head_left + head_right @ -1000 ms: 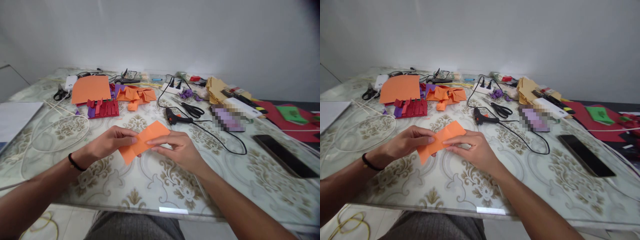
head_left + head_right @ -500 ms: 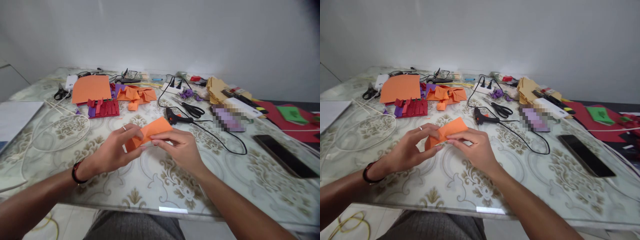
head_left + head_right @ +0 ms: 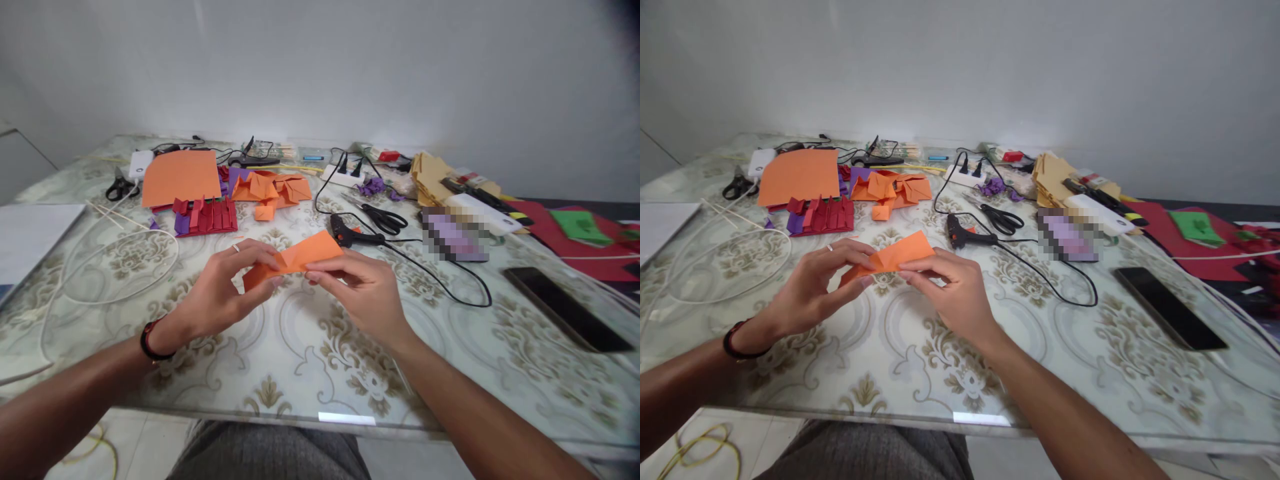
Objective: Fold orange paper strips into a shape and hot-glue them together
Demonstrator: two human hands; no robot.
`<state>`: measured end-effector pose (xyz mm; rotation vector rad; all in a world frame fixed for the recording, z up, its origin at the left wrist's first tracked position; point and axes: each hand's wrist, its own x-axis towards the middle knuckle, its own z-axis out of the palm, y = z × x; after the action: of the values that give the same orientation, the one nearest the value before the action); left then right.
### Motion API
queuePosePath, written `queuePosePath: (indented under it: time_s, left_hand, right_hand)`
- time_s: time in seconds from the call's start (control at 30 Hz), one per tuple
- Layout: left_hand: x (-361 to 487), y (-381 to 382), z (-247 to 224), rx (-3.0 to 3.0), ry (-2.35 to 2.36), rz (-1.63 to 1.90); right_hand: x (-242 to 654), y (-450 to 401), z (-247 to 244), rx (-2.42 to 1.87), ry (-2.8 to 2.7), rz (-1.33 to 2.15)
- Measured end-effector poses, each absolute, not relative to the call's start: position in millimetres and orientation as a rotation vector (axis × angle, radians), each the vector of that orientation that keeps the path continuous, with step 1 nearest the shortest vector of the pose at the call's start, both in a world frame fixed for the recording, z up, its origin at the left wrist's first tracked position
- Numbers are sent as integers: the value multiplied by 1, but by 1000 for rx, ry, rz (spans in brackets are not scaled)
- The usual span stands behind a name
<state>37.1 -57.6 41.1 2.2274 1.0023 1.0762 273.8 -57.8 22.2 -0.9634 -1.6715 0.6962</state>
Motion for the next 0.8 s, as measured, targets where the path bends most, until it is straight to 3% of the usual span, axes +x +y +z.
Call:
queuePosePath:
  time_s: [0.2, 0.47, 0.8]
  left_hand:
    - [33, -49, 35, 2090, 952, 1188]
    - [24, -40, 37, 1602, 572, 1019]
    - [34, -43, 34, 1502, 791, 988]
  right_hand:
    - [275, -55, 22, -952, -1502, 893]
    - [276, -54, 22, -922, -1425, 992]
    - [276, -50, 17, -860, -1396, 1143]
